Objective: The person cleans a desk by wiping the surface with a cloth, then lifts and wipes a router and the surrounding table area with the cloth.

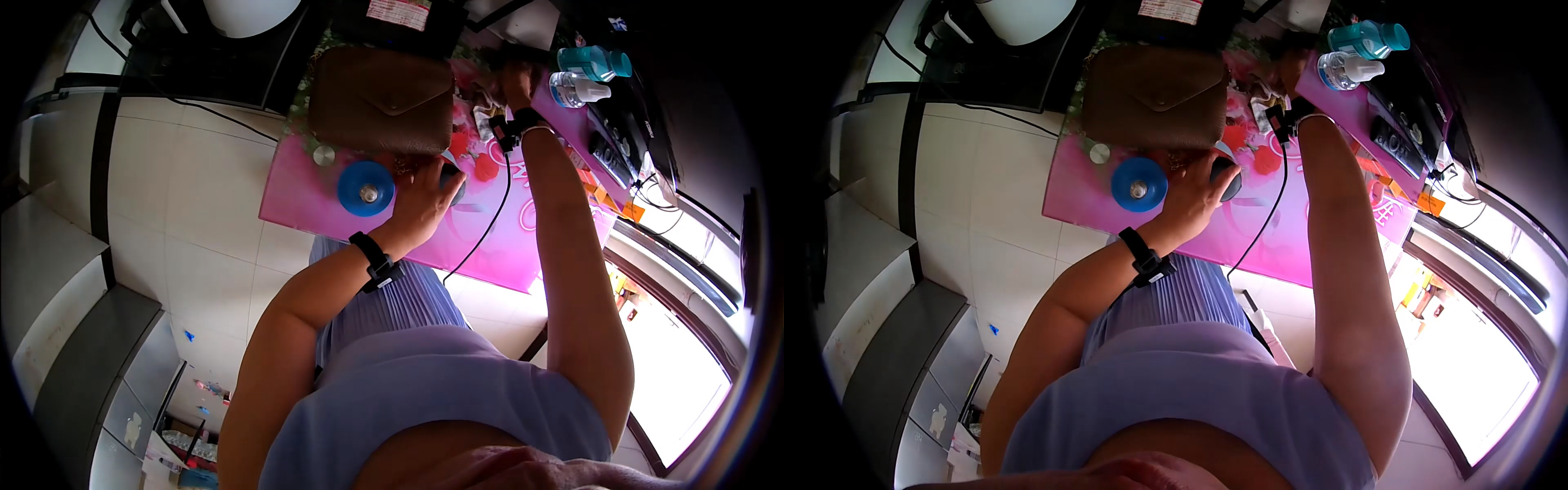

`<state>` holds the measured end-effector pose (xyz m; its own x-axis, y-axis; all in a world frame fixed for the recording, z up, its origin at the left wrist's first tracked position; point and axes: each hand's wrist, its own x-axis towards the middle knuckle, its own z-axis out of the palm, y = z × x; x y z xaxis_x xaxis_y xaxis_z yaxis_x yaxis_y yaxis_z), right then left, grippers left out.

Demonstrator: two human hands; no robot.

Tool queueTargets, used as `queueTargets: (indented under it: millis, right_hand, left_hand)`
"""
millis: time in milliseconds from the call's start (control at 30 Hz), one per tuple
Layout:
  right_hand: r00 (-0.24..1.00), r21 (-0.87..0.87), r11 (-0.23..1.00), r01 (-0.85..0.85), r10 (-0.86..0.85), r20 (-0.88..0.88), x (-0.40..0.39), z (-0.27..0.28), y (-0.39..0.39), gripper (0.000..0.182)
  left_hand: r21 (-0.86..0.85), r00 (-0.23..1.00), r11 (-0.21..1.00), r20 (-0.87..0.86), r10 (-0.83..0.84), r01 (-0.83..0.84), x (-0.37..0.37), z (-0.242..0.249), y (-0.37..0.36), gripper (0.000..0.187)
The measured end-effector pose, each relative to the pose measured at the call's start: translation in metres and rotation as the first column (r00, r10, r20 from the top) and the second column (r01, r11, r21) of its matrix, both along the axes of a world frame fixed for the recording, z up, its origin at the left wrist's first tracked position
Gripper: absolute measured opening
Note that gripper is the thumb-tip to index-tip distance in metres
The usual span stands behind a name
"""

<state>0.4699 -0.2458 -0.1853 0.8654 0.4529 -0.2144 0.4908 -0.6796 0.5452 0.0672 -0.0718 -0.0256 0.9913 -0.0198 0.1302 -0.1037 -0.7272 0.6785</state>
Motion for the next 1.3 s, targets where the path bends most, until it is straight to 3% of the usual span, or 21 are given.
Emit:
queueTargets:
  millis: [67, 100, 133, 167, 233, 300, 433, 500, 533, 633, 800, 933, 1000, 1033, 1100, 1233, 1300]
  right_hand:
    - [0.96, -0.268, 0.947, -0.175, 0.224, 0.166, -0.012, -0.004, -0.01, 0.032]
    - [0.959, -0.271, 0.947, -0.171, 0.223, 0.174, -0.015, -0.014, -0.018, 0.032]
    - [0.948, 0.3, 0.906, -0.298, 0.246, 0.201, -0.019, -0.029, -0.028, 0.037]
    - [0.939, 0.764, 0.549, -0.339, 0.251, 0.235, -0.021, -0.035, -0.036, 0.041]
    - [0.906, 0.672, 0.62, -0.405, 0.371, 0.203, -0.109, 0.037, 0.001, 0.053]
    - [0.952, 0.733, 0.639, -0.235, 0.304, 0.04, -0.166, 0.094, 0.036, 0.052]
    - [0.984, 0.768, 0.627, -0.132, 0.178, 0.024, -0.156, 0.074, 0.056, 0.053]
    - [0.998, 0.869, 0.495, 0.001, 0.052, -0.031, -0.145, 0.087, 0.083, 0.053]
    - [0.999, 0.86, 0.509, 0.028, 0.022, -0.045, -0.137, 0.086, 0.09, 0.054]
    - [0.998, 0.893, 0.446, -0.052, 0.057, 0.03, -0.117, 0.082, 0.108, 0.053]
    - [0.998, 0.838, 0.541, 0.067, -0.025, -0.063, -0.078, 0.065, 0.116, 0.052]
    - [1.0, 0.793, 0.609, -0.015, 0.013, 0.01, -0.07, 0.058, 0.108, 0.046]
    - [0.924, 0.618, 0.688, -0.381, 0.309, 0.226, -0.048, 0.024, 0.088, 0.045]
    - [0.924, 0.617, 0.688, -0.382, 0.304, 0.232, -0.06, 0.04, 0.091, 0.045]
    - [0.962, 0.722, 0.654, -0.224, 0.269, 0.055, -0.109, 0.088, 0.1, 0.045]
    - [0.953, 0.804, 0.585, -0.105, 0.289, -0.086, -0.124, 0.092, 0.09, 0.053]
    - [0.959, 0.831, 0.538, -0.141, 0.283, -0.021, -0.121, 0.09, 0.099, 0.052]
  left_hand:
    - [-0.009, 1.0, 1.0, -0.001, -0.003, 0.003, 0.0, 0.0, -0.001, 0.063]
    - [0.007, 1.0, 1.0, -0.009, -0.006, 0.006, 0.0, 0.001, -0.001, 0.064]
    - [0.024, 1.0, 1.0, -0.017, -0.007, 0.008, 0.0, 0.002, -0.001, 0.064]
    - [0.022, 1.0, 1.0, -0.012, -0.009, 0.009, -0.001, 0.001, -0.001, 0.064]
    - [0.055, 0.999, 0.998, -0.049, -0.019, 0.022, -0.002, -0.001, -0.002, 0.067]
    - [0.071, 0.999, 0.997, -0.046, -0.029, 0.032, -0.002, -0.002, -0.001, 0.068]
    - [0.053, 0.995, 0.998, -0.088, -0.04, 0.045, -0.001, 0.003, 0.001, 0.069]
    - [0.045, 0.997, 0.998, -0.069, -0.036, 0.039, 0.0, 0.003, 0.002, 0.068]
    - [0.032, 0.999, 0.999, -0.045, -0.028, 0.029, 0.001, 0.004, 0.002, 0.068]
    - [0.038, 0.998, 0.999, -0.048, -0.027, 0.029, 0.001, 0.005, 0.002, 0.067]
    - [0.002, 0.998, 1.0, -0.05, -0.026, 0.026, 0.002, 0.006, 0.003, 0.067]
    - [-0.007, 0.998, 0.999, -0.056, -0.038, 0.037, 0.001, 0.003, 0.003, 0.066]
    - [0.003, 0.997, 0.999, -0.055, -0.045, 0.045, 0.0, 0.003, 0.002, 0.066]
    - [0.019, 0.998, 0.999, -0.051, -0.044, 0.045, 0.001, 0.003, 0.003, 0.067]
    - [0.03, 0.998, 0.999, -0.044, -0.041, 0.043, 0.0, 0.001, 0.001, 0.067]
    - [0.045, 0.998, 0.999, -0.05, -0.024, 0.026, 0.001, 0.003, 0.002, 0.067]
    - [0.023, 0.998, 0.999, -0.048, -0.032, 0.033, 0.003, 0.006, 0.005, 0.067]
